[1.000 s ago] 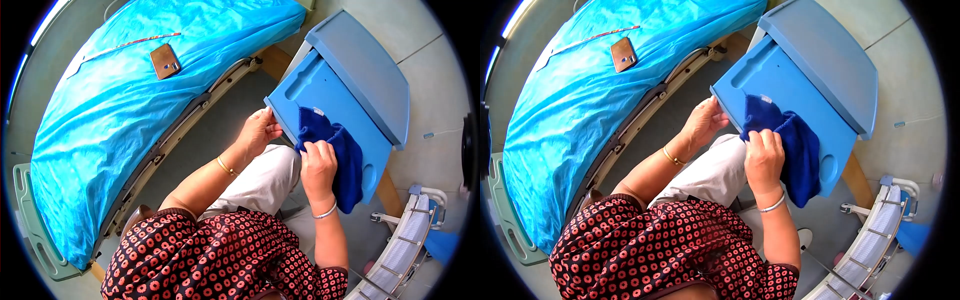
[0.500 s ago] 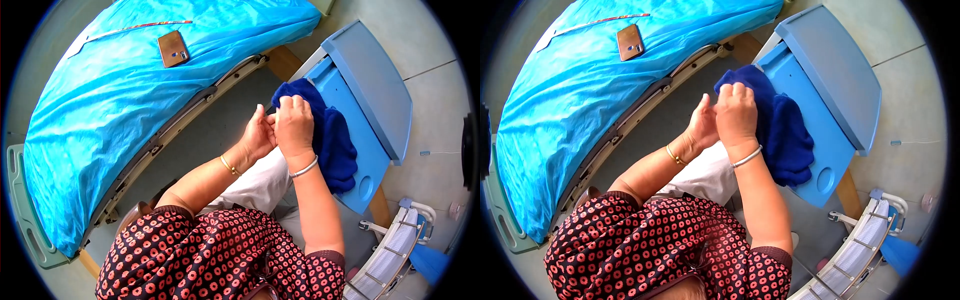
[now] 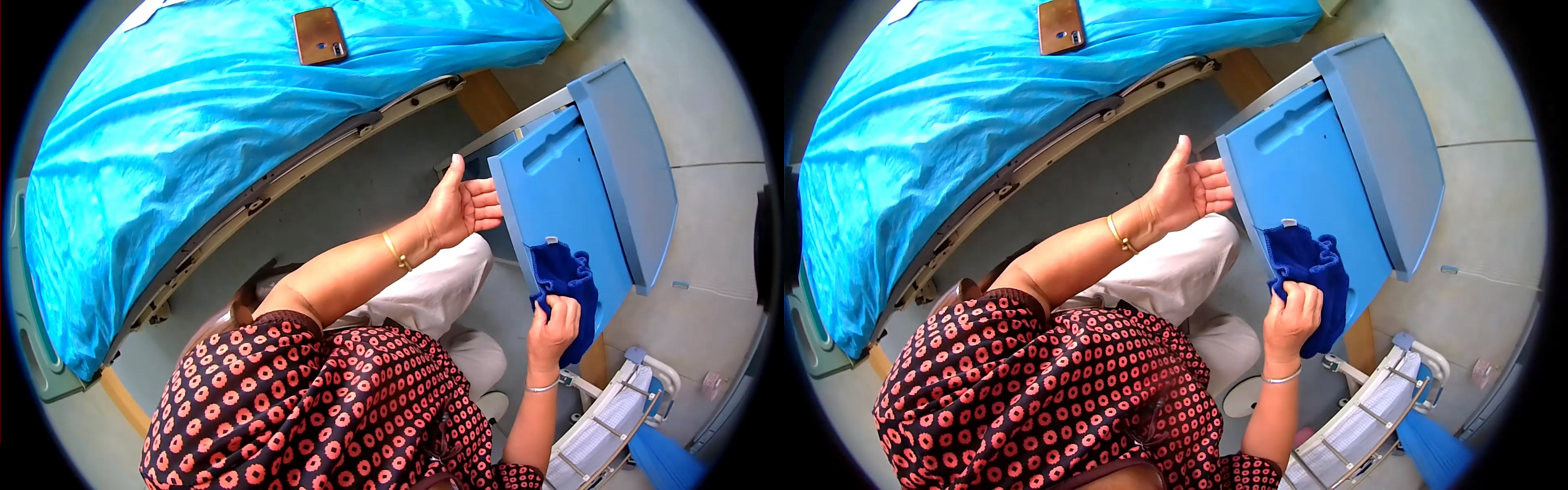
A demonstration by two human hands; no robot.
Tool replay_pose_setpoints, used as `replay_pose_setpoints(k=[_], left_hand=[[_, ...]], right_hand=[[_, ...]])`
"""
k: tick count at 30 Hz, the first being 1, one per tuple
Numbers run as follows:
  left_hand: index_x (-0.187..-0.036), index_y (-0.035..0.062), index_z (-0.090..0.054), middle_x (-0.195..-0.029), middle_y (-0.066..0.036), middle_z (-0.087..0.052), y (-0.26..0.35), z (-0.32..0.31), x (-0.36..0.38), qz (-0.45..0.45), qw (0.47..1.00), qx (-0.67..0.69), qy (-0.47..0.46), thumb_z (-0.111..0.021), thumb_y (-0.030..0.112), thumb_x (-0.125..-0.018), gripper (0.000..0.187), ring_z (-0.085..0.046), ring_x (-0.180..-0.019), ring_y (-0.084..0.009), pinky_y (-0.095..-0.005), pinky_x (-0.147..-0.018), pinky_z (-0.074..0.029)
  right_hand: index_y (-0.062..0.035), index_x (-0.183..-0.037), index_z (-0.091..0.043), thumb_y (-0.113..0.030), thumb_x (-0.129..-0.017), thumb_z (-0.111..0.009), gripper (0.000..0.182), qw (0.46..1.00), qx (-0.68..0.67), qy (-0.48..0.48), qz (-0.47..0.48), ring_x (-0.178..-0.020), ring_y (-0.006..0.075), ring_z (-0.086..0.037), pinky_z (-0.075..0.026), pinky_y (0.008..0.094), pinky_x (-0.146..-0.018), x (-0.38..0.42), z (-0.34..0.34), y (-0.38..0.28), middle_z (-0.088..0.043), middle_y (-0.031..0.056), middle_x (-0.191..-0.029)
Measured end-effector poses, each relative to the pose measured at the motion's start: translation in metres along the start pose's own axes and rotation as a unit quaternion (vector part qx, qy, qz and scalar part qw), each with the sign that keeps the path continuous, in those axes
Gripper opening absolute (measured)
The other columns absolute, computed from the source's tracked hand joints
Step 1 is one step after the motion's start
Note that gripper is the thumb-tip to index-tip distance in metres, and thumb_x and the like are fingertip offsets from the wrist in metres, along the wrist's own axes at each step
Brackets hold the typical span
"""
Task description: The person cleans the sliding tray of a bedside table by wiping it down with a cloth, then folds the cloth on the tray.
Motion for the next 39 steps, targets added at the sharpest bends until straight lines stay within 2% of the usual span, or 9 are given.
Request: replay_pose_setpoints(k=[5,11,14,16,21,27,32,34,39], left_hand=[[-0.118,0.0018,-0.054,-0.107,-0.014,-0.064,-0.001,0.006,-0.005,0.027,0.998,0.012,-0.057,-0.02,0.074,-0.084,0.087,-0.063,-0.095,-0.0249,-0.0382,-0.087,-0.047],[-0.119,-0.0015,-0.053,-0.104,-0.013,-0.065,-0.004,0.013,-0.003,0.032,0.994,0.028,-0.098,-0.019,0.075,-0.083,0.091,-0.061,-0.098,-0.0221,-0.0353,-0.089,-0.045],[-0.112,-0.0019,-0.056,-0.102,-0.015,-0.066,0.001,-0.001,0.002,0.022,0.999,0.034,-0.016,-0.017,0.078,-0.081,0.094,-0.064,-0.093,-0.0239,-0.0358,-0.086,-0.048],[-0.11,-0.0023,-0.058,-0.098,-0.013,-0.066,0.003,0.0,0.003,0.02,0.999,0.029,-0.037,-0.017,0.079,-0.08,0.095,-0.063,-0.089,-0.0222,-0.0347,-0.085,-0.047],[-0.107,-0.0047,-0.059,-0.092,-0.017,-0.066,0.004,0.006,-0.002,0.01,1.0,0.013,-0.025,-0.02,0.08,-0.079,0.098,-0.064,-0.083,-0.0259,-0.0367,-0.081,-0.048],[-0.104,-0.003,-0.061,-0.099,-0.019,-0.066,0.008,0.007,-0.002,0.009,1.0,-0.027,0.002,-0.027,0.078,-0.08,0.091,-0.064,-0.092,-0.0288,-0.0409,-0.086,-0.047],[-0.105,-0.0021,-0.06,-0.102,-0.017,-0.065,0.008,0.006,-0.001,0.005,0.999,-0.039,0.022,-0.027,0.073,-0.084,0.085,-0.064,-0.092,-0.0285,-0.0404,-0.085,-0.048],[-0.106,-0.0017,-0.06,-0.102,-0.017,-0.065,0.009,0.007,-0.002,0.011,1.0,-0.025,0.0,-0.026,0.072,-0.085,0.084,-0.065,-0.09,-0.028,-0.04,-0.083,-0.05],[-0.102,0.003,-0.061,-0.099,-0.012,-0.066,0.006,0.007,-0.002,0.008,0.999,-0.044,-0.014,-0.039,0.063,-0.088,0.066,-0.065,-0.088,-0.0236,-0.0368,-0.082,-0.051]], right_hand=[[-0.0015,-0.085,-0.055,-0.004,-0.07,-0.07,0.021,0.999,-0.003,0.04,0.0,-0.078,0.0347,-0.052,-0.043,0.0419,-0.069,-0.061,-0.026,-0.04,-0.051,0.0146,-0.079],[-0.0042,-0.085,-0.058,-0.012,-0.075,-0.068,0.016,0.999,0.011,0.029,-0.031,-0.082,0.032,-0.058,-0.048,0.0398,-0.071,-0.159,-0.078,-0.077,-0.057,0.0127,-0.085],[-0.0046,-0.087,-0.058,-0.014,-0.074,-0.069,0.019,0.998,0.05,0.017,-0.031,-0.084,0.0311,-0.058,-0.048,0.0387,-0.072,-0.18,-0.094,-0.082,-0.057,0.0122,-0.086],[-0.0056,-0.092,-0.057,-0.014,-0.073,-0.071,0.025,0.997,0.063,0.034,0.019,-0.087,0.0304,-0.057,-0.048,0.0384,-0.073,-0.177,-0.094,-0.084,-0.055,0.0111,-0.089],[-0.007,-0.101,-0.056,-0.012,-0.072,-0.071,0.033,0.998,0.049,0.021,0.02,-0.087,0.0299,-0.054,-0.046,0.0384,-0.075,-0.126,-0.063,-0.074,-0.052,0.0102,-0.091],[-0.0076,-0.092,-0.057,-0.01,-0.065,-0.075,0.033,0.998,0.061,0.028,0.01,-0.082,0.0305,-0.053,-0.045,0.0401,-0.071,-0.024,-0.016,-0.02,-0.052,0.0102,-0.086],[-0.0017,-0.081,-0.051,-0.003,-0.062,-0.071,0.027,0.997,0.054,-0.027,-0.043,-0.084,0.0365,-0.052,-0.043,0.0433,-0.073,0.056,0.021,0.051,-0.052,0.0168,-0.085],[-0.0011,-0.08,-0.05,-0.001,-0.062,-0.07,0.027,0.996,0.046,-0.042,-0.059,-0.084,0.036,-0.051,-0.042,0.0428,-0.073,0.075,0.036,0.073,-0.051,0.0163,-0.084],[-0.0027,-0.08,-0.051,-0.002,-0.062,-0.07,0.026,0.998,0.031,-0.026,-0.046,-0.076,0.0342,-0.051,-0.042,0.0427,-0.067,0.067,0.039,0.063,-0.05,0.0142,-0.079]])
Point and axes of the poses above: each hand's wrist, its own x-axis away from the middle knuckle, its own z-axis out of the back of the hand, y = z × x, the point moved 3 cm from there along -x, towards the middle knuckle
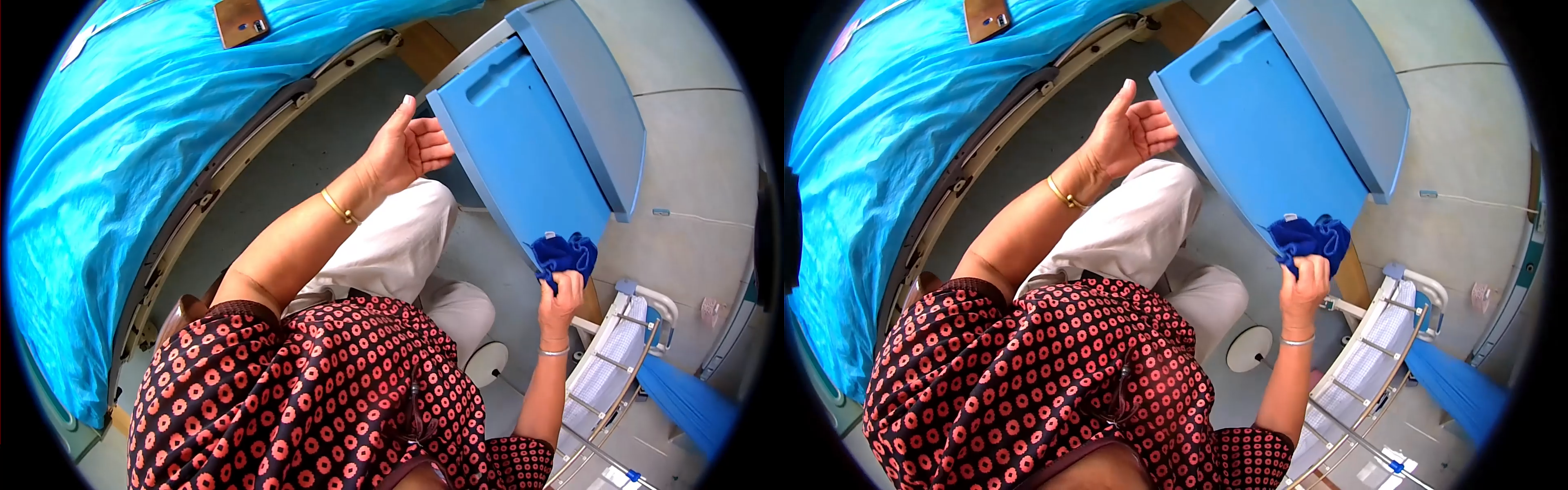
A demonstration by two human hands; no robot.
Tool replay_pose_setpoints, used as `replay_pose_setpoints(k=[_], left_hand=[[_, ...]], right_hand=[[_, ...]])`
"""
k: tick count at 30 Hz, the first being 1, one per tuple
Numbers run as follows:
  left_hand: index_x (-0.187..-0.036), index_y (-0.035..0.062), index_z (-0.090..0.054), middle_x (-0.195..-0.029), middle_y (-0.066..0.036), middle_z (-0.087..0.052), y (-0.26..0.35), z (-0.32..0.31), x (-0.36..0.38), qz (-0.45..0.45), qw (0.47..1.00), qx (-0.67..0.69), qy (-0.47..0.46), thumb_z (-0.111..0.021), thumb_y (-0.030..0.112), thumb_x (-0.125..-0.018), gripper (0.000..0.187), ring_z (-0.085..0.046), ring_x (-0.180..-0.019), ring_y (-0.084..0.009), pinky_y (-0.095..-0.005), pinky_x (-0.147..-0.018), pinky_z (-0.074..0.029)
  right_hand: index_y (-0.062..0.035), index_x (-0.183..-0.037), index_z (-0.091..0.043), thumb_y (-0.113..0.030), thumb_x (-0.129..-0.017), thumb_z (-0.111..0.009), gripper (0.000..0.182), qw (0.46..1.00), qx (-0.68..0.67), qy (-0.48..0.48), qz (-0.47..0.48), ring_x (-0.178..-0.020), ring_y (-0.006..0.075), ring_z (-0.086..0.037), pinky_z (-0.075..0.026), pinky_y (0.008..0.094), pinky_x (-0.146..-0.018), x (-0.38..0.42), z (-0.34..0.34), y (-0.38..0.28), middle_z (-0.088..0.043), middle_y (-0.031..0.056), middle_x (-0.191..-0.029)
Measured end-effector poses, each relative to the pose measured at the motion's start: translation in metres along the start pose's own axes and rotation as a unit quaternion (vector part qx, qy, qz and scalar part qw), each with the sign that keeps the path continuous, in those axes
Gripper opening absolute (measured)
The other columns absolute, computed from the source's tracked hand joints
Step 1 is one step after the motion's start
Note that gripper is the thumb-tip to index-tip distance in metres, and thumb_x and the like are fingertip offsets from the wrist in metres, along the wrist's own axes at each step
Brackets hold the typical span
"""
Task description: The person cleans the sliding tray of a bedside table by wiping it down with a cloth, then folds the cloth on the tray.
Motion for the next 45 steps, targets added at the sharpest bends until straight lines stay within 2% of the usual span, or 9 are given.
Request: replay_pose_setpoints(k=[10,16,22,28,36,40,42,43,45], left_hand=[[-0.088,0.0132,-0.057,-0.084,-0.001,-0.066,0.004,-0.002,0.002,-0.009,0.997,-0.08,-0.001,-0.049,0.044,-0.093,0.032,-0.065,-0.086,-0.0173,-0.0333,-0.082,-0.049],[-0.078,0.0178,-0.046,-0.064,0.008,-0.042,0.006,-0.004,-0.003,-0.036,0.991,-0.125,0.023,-0.047,0.044,-0.094,0.031,-0.046,-0.062,-0.0078,-0.0264,-0.066,-0.044],[-0.077,0.0167,-0.05,-0.066,0.006,-0.052,0.011,-0.011,0.001,-0.059,0.977,-0.188,0.078,-0.053,0.042,-0.092,0.029,-0.059,-0.071,-0.0099,-0.0307,-0.079,-0.048],[-0.08,0.0156,-0.054,-0.071,0.004,-0.058,0.014,-0.012,0.004,-0.057,0.969,-0.222,0.093,-0.053,0.043,-0.091,0.029,-0.063,-0.077,-0.0113,-0.0323,-0.084,-0.048],[-0.082,0.016,-0.056,-0.075,0.004,-0.062,0.016,-0.005,0.003,-0.051,0.976,-0.206,0.042,-0.049,0.042,-0.094,0.029,-0.065,-0.08,-0.012,-0.0322,-0.084,-0.05],[-0.09,0.0149,-0.061,-0.086,0.001,-0.068,0.018,-0.001,0.001,-0.042,0.982,-0.187,0.005,-0.047,0.04,-0.095,0.029,-0.066,-0.084,-0.0141,-0.0324,-0.082,-0.051],[-0.09,0.0154,-0.062,-0.087,0.001,-0.068,0.015,-0.003,0.003,-0.045,0.981,-0.185,0.03,-0.048,0.039,-0.095,0.028,-0.066,-0.084,-0.0142,-0.0333,-0.081,-0.051],[-0.09,0.0154,-0.062,-0.087,0.001,-0.068,0.013,-0.004,0.004,-0.045,0.982,-0.184,0.029,-0.048,0.039,-0.095,0.028,-0.066,-0.084,-0.0142,-0.0333,-0.081,-0.051],[-0.088,0.0151,-0.06,-0.084,0.0,-0.068,0.01,0.0,0.007,-0.07,0.977,-0.173,0.101,-0.048,0.039,-0.095,0.028,-0.066,-0.078,-0.0147,-0.033,-0.077,-0.051]], right_hand=[[-0.0055,-0.082,-0.057,-0.014,-0.064,-0.075,0.027,0.995,-0.014,0.089,0.042,-0.078,0.0319,-0.056,-0.047,0.0403,-0.067,-0.104,-0.051,-0.102,-0.054,0.0117,-0.082],[-0.0094,-0.073,-0.049,-0.011,-0.074,-0.055,0.006,0.986,-0.007,0.157,0.049,-0.073,0.0225,-0.054,-0.048,0.0312,-0.062,-0.155,-0.078,-0.139,-0.049,0.0069,-0.075],[-0.0104,-0.073,-0.052,-0.016,-0.074,-0.057,0.008,0.99,-0.047,0.128,0.027,-0.075,0.0207,-0.054,-0.047,0.0311,-0.062,-0.099,-0.054,-0.099,-0.05,0.0046,-0.076],[-0.0114,-0.077,-0.051,-0.018,-0.054,-0.076,0.035,0.998,0.006,0.056,0.031,-0.078,0.0216,-0.052,-0.047,0.0338,-0.065,-0.005,-0.009,-0.002,-0.047,0.0044,-0.078],[-0.0087,-0.078,-0.045,-0.008,-0.056,-0.077,0.038,0.999,0.011,-0.03,-0.005,-0.076,0.027,-0.051,-0.046,0.0373,-0.066,0.033,0.023,0.067,-0.047,0.0075,-0.078],[-0.0041,-0.085,-0.05,-0.002,-0.064,-0.074,0.032,0.996,0.038,-0.017,-0.076,-0.08,0.0328,-0.055,-0.046,0.039,-0.069,0.069,0.029,0.105,-0.053,0.0122,-0.08],[-0.0028,-0.085,-0.052,-0.004,-0.07,-0.07,0.023,0.953,0.01,0.068,-0.294,-0.074,0.0329,-0.056,-0.047,0.0372,-0.068,0.092,0.036,0.125,-0.057,0.0148,-0.081],[-0.0023,-0.085,-0.054,-0.006,-0.074,-0.067,0.018,0.908,-0.041,0.102,-0.404,-0.068,0.0258,-0.057,-0.047,0.0334,-0.067,0.102,0.041,0.135,-0.059,0.0144,-0.079],[-0.0031,-0.086,-0.056,-0.007,-0.079,-0.067,0.013,0.854,-0.152,0.237,-0.437,-0.072,0.0101,-0.053,-0.045,0.0268,-0.068,0.112,0.051,0.144,-0.06,0.0028,-0.08]])
Point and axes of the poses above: each hand's wrist, its own x-axis away from the middle knuckle, its own z-axis out of the back of the hand, y = z × x, the point moved 3 cm from there along -x, towards the middle knuckle
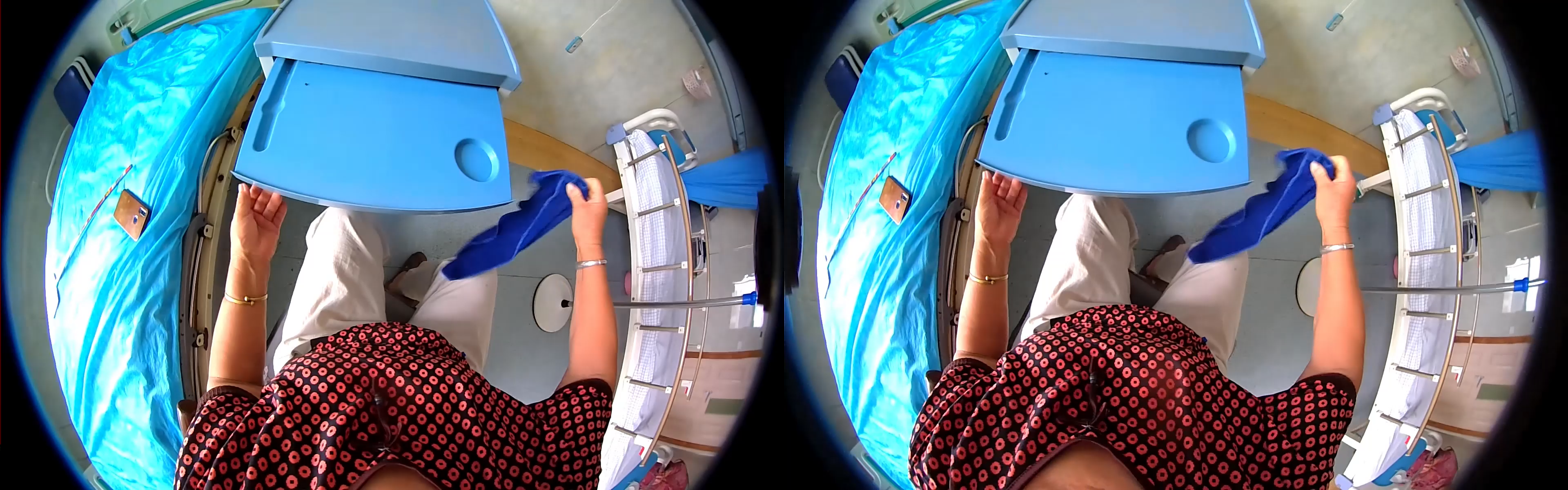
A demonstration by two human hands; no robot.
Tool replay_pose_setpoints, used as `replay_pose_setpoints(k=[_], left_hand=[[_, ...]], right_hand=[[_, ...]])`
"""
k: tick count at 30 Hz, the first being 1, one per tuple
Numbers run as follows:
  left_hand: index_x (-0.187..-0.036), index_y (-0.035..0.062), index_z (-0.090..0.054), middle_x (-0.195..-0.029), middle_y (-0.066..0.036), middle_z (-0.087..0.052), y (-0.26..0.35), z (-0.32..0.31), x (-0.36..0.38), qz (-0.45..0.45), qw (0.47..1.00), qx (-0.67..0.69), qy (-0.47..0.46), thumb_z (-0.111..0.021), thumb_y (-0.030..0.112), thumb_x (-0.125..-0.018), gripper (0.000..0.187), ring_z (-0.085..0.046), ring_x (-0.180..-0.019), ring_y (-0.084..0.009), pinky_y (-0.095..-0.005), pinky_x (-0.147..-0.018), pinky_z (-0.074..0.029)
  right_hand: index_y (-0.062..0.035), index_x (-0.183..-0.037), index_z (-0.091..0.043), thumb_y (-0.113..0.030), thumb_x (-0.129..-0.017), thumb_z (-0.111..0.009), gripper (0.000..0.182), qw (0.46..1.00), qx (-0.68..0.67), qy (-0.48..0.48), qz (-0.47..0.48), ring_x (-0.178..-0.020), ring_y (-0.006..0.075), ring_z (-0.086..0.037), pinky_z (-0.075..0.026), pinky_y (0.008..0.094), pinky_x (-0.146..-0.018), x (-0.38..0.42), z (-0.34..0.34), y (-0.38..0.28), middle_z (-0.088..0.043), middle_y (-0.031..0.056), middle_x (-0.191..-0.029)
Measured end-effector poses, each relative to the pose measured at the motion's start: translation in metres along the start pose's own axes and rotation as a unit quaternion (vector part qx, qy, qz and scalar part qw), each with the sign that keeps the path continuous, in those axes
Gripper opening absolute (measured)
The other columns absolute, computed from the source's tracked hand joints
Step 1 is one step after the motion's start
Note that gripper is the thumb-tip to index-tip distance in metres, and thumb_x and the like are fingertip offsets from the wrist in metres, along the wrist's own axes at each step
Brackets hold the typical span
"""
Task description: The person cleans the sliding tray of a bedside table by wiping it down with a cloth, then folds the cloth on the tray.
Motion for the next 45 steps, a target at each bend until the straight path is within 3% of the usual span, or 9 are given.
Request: replay_pose_setpoints(k=[5,13,23,25,28,33,39,42,45], left_hand=[[-0.09,0.0151,-0.062,-0.085,0.0,-0.069,-0.033,0.022,0.012,0.05,0.998,-0.026,0.007,-0.046,0.035,-0.095,0.026,-0.066,-0.078,-0.0142,-0.0324,-0.075,-0.05],[-0.108,0.0083,-0.058,-0.106,-0.009,-0.064,-0.073,-0.043,0.036,0.12,0.974,-0.079,-0.172,-0.053,0.025,-0.093,0.023,-0.063,-0.097,-0.0235,-0.0371,-0.082,-0.053],[-0.081,0.0119,-0.061,-0.093,-0.007,-0.068,-0.089,-0.064,0.033,0.095,0.981,-0.048,-0.162,-0.061,0.03,-0.088,0.019,-0.065,-0.091,-0.0215,-0.0351,-0.079,-0.054],[-0.082,0.012,-0.061,-0.093,-0.007,-0.068,-0.087,-0.068,0.027,0.088,0.981,-0.04,-0.171,-0.062,0.03,-0.088,0.019,-0.065,-0.091,-0.0211,-0.0347,-0.079,-0.054],[-0.082,0.0123,-0.062,-0.093,-0.008,-0.068,-0.088,-0.065,0.031,0.1,0.981,-0.049,-0.157,-0.062,0.03,-0.087,0.019,-0.065,-0.091,-0.0208,-0.0346,-0.079,-0.054],[-0.085,0.0113,-0.064,-0.091,-0.007,-0.068,-0.09,-0.067,0.031,0.091,0.982,-0.052,-0.157,-0.063,0.032,-0.087,0.021,-0.066,-0.089,-0.0201,-0.0344,-0.078,-0.054],[-0.086,0.0107,-0.064,-0.089,-0.007,-0.068,-0.089,-0.062,0.032,0.081,0.982,-0.06,-0.158,-0.061,0.031,-0.088,0.021,-0.066,-0.086,-0.0198,-0.0346,-0.078,-0.054],[-0.086,0.0102,-0.064,-0.087,-0.006,-0.068,-0.087,-0.068,0.034,0.075,0.984,-0.063,-0.15,-0.062,0.027,-0.088,0.017,-0.066,-0.084,-0.0194,-0.0338,-0.076,-0.054],[-0.088,0.0092,-0.064,-0.084,-0.005,-0.068,-0.088,-0.064,0.032,0.066,0.985,-0.077,-0.14,-0.064,0.024,-0.087,0.015,-0.067,-0.081,-0.0188,-0.033,-0.075,-0.054]], right_hand=[[-0.0037,-0.095,-0.059,-0.005,-0.084,-0.064,0.012,0.968,-0.248,0.048,0.003,-0.076,0.0036,-0.052,-0.045,0.0198,-0.071,-0.004,0.008,-0.045,-0.059,-0.0027,-0.085],[-0.0057,-0.084,-0.065,-0.016,-0.072,-0.069,0.016,0.934,0.062,-0.203,0.289,-0.08,0.029,-0.058,-0.047,0.0369,-0.07,0.049,-0.096,-0.107,-0.057,0.0098,-0.082],[-0.005,-0.084,-0.06,-0.014,-0.075,-0.066,0.014,0.955,0.175,-0.14,0.192,-0.075,0.0377,-0.056,-0.046,0.0423,-0.064,0.002,-0.065,-0.016,-0.062,0.014,-0.082],[-0.0004,-0.079,-0.057,-0.004,-0.079,-0.063,0.007,0.995,0.001,-0.099,0.001,-0.057,0.0123,-0.049,-0.04,0.0274,-0.054,-0.004,-0.052,0.0,-0.052,0.0046,-0.061],[0.0017,-0.077,-0.059,-0.001,-0.08,-0.062,0.006,0.976,-0.185,-0.105,-0.038,-0.061,0.0017,-0.042,-0.036,0.019,-0.054,0.003,-0.043,-0.027,-0.049,-0.0085,-0.068],[-0.0001,-0.082,-0.064,-0.007,-0.076,-0.067,0.009,0.949,-0.054,-0.236,0.203,-0.076,0.0232,-0.054,-0.044,0.0328,-0.072,0.035,-0.08,-0.075,-0.056,0.0094,-0.076],[-0.0033,-0.103,-0.06,-0.009,-0.071,-0.076,0.037,0.971,0.098,-0.157,0.151,-0.089,0.0217,-0.056,-0.045,0.0368,-0.08,0.041,-0.086,-0.08,-0.06,0.007,-0.09],[-0.0022,-0.122,-0.044,-0.015,-0.072,-0.076,0.06,0.962,-0.037,-0.239,-0.126,-0.11,0.0345,-0.054,-0.044,0.0397,-0.092,0.042,-0.088,-0.067,-0.059,0.0225,-0.111],[-0.0023,-0.122,-0.044,-0.015,-0.073,-0.075,0.059,0.979,-0.009,-0.182,-0.087,-0.103,0.0344,-0.059,-0.047,0.0386,-0.088,0.042,-0.099,-0.048,-0.06,0.0228,-0.11]])
Point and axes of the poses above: each hand's wrist, its own x-axis away from the middle knuckle, its own z-axis out of the back of the hand, y = z × x, the point moved 3 cm from there along -x, towards the middle knuckle
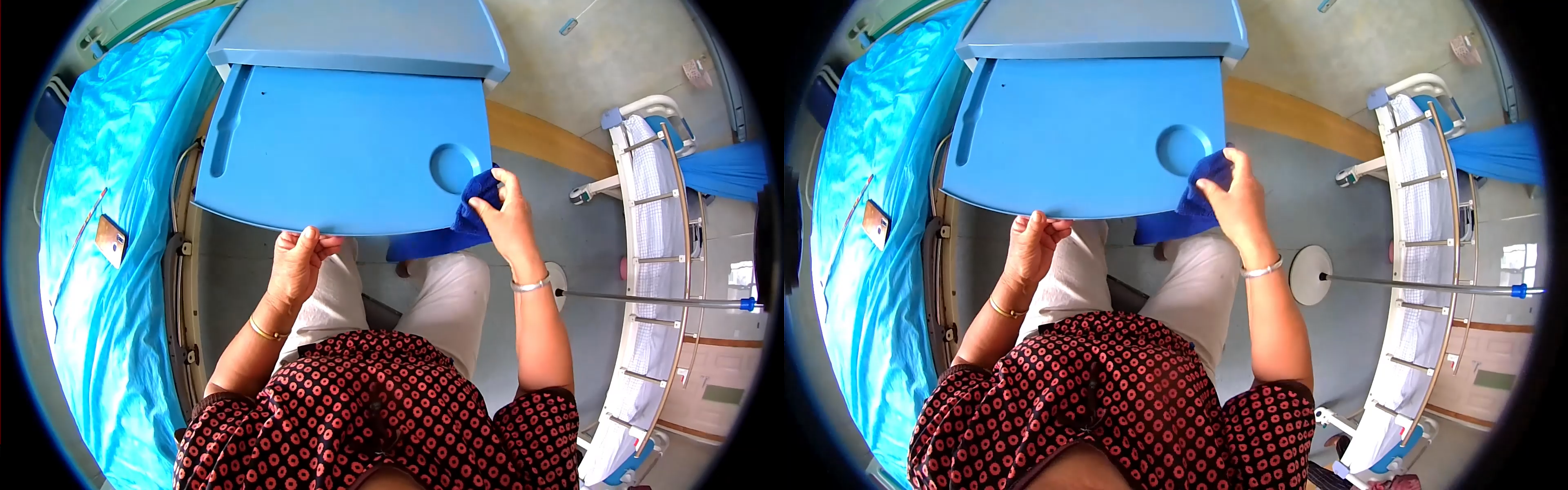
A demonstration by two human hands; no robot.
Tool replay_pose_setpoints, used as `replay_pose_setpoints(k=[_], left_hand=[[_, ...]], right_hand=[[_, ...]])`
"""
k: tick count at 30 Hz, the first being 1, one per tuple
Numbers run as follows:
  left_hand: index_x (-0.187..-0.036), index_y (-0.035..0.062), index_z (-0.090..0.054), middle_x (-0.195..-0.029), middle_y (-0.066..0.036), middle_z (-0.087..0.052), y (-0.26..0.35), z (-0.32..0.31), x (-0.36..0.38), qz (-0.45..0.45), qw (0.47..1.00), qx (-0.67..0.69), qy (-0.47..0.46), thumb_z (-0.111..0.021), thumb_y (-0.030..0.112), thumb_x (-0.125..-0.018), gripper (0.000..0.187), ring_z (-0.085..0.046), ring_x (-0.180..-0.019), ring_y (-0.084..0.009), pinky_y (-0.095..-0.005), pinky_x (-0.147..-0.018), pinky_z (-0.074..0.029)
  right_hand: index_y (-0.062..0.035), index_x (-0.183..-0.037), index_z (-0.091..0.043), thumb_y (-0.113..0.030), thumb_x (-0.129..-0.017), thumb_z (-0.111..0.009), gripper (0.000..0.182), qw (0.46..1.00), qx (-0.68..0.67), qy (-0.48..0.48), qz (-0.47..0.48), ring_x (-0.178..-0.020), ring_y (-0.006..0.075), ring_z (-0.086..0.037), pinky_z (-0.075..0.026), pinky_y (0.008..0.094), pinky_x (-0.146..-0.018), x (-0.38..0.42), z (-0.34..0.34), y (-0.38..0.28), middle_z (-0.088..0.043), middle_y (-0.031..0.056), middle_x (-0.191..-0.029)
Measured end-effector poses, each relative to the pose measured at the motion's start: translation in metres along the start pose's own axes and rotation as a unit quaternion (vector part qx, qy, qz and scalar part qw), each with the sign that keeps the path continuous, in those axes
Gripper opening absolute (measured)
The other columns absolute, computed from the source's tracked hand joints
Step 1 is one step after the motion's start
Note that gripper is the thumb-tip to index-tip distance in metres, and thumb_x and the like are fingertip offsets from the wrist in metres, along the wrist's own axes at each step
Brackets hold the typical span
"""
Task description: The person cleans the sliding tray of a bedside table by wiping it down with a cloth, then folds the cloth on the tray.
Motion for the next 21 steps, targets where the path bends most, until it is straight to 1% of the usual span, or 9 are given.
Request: replay_pose_setpoints(k=[2,4,6,8,9,12,14,16,21], left_hand=[[-0.088,0.0087,-0.064,-0.084,-0.005,-0.068,0.001,0.0,-0.002,-0.007,1.0,-0.012,-0.004,-0.064,0.024,-0.087,0.015,-0.066,-0.081,-0.0186,-0.0328,-0.075,-0.054],[-0.091,0.0079,-0.065,-0.084,-0.005,-0.068,0.001,0.0,-0.002,-0.008,1.0,-0.026,-0.007,-0.064,0.024,-0.087,0.017,-0.066,-0.081,-0.0181,-0.0326,-0.075,-0.053],[-0.091,0.0082,-0.065,-0.083,-0.005,-0.068,0.001,0.001,-0.003,-0.01,1.0,-0.028,-0.008,-0.064,0.025,-0.087,0.017,-0.066,-0.081,-0.018,-0.0326,-0.075,-0.053],[-0.092,0.0085,-0.065,-0.083,-0.005,-0.068,0.001,0.0,-0.001,-0.011,0.999,-0.032,-0.01,-0.064,0.025,-0.087,0.018,-0.066,-0.081,-0.0179,-0.0326,-0.076,-0.053],[-0.092,0.0088,-0.065,-0.083,-0.005,-0.068,0.001,-0.002,-0.001,-0.013,1.0,-0.026,-0.01,-0.063,0.026,-0.087,0.018,-0.066,-0.081,-0.0179,-0.0326,-0.076,-0.053],[-0.093,0.0094,-0.065,-0.084,-0.005,-0.068,0.0,-0.003,-0.002,-0.019,1.0,-0.019,-0.014,-0.062,0.027,-0.088,0.019,-0.066,-0.082,-0.0178,-0.0323,-0.075,-0.053],[-0.094,0.0097,-0.065,-0.085,-0.005,-0.068,-0.002,-0.002,-0.001,-0.015,0.999,-0.025,-0.022,-0.062,0.028,-0.088,0.019,-0.066,-0.082,-0.0177,-0.0321,-0.075,-0.053],[-0.098,0.0099,-0.063,-0.088,-0.006,-0.068,-0.005,-0.002,-0.004,-0.028,0.999,-0.024,-0.029,-0.06,0.031,-0.089,0.023,-0.065,-0.082,-0.018,-0.0328,-0.075,-0.052],[-0.101,0.0109,-0.062,-0.091,-0.006,-0.066,-0.008,0.002,-0.004,-0.027,0.997,-0.051,-0.047,-0.059,0.035,-0.089,0.027,-0.065,-0.083,-0.0188,-0.0344,-0.077,-0.052]], right_hand=[[-0.0019,-0.114,-0.05,-0.015,-0.077,-0.072,0.045,0.999,0.01,0.03,0.003,-0.093,0.0336,-0.062,-0.049,0.0357,-0.082,-0.005,-0.002,0.006,-0.063,0.0204,-0.102],[0.0019,-0.107,-0.054,-0.008,-0.085,-0.062,0.025,0.992,0.047,0.117,0.019,-0.078,0.0135,-0.061,-0.048,0.0253,-0.069,-0.008,0.0,0.003,-0.065,0.0114,-0.084],[0.0014,-0.099,-0.058,-0.015,-0.09,-0.057,0.018,0.992,0.077,0.096,-0.02,-0.078,0.0137,-0.061,-0.049,0.0264,-0.07,-0.014,0.004,0.008,-0.065,0.0096,-0.086],[-0.0007,-0.096,-0.06,-0.019,-0.089,-0.06,0.02,0.913,-0.383,0.006,-0.139,-0.077,0.0193,-0.063,-0.051,0.0325,-0.071,-0.023,0.003,0.042,-0.066,0.0103,-0.089],[0.0003,-0.102,-0.059,-0.021,-0.09,-0.059,0.025,0.887,-0.427,-0.049,-0.168,-0.082,0.0134,-0.06,-0.049,0.0294,-0.077,-0.017,0.005,0.039,-0.063,0.0058,-0.093],[0.0011,-0.113,-0.054,-0.022,-0.088,-0.061,0.035,0.934,-0.327,-0.074,-0.121,-0.094,0.0147,-0.058,-0.047,0.0303,-0.085,0.0,0.001,0.008,-0.06,0.0062,-0.104],[0.0005,-0.125,-0.046,-0.021,-0.077,-0.073,0.059,0.968,-0.226,-0.099,-0.047,-0.104,0.0158,-0.052,-0.041,0.0306,-0.093,0.007,-0.001,-0.009,-0.055,0.0069,-0.115],[0.0008,-0.127,-0.043,-0.02,-0.077,-0.074,0.063,0.961,-0.232,-0.126,-0.079,-0.104,0.0153,-0.052,-0.04,0.0303,-0.094,0.001,0.0,0.0,-0.055,0.0069,-0.115],[0.0025,-0.11,-0.054,-0.02,-0.081,-0.07,0.04,0.945,-0.305,-0.059,-0.102,-0.092,0.0134,-0.055,-0.045,0.0293,-0.085,0.0,-0.001,0.0,-0.059,0.0052,-0.099]])
Point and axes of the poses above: each hand's wrist, its own x-axis away from the middle knuckle, its own z-axis out of the back of the hand, y = z × x, the point moved 3 cm from there along -x, towards the middle knuckle
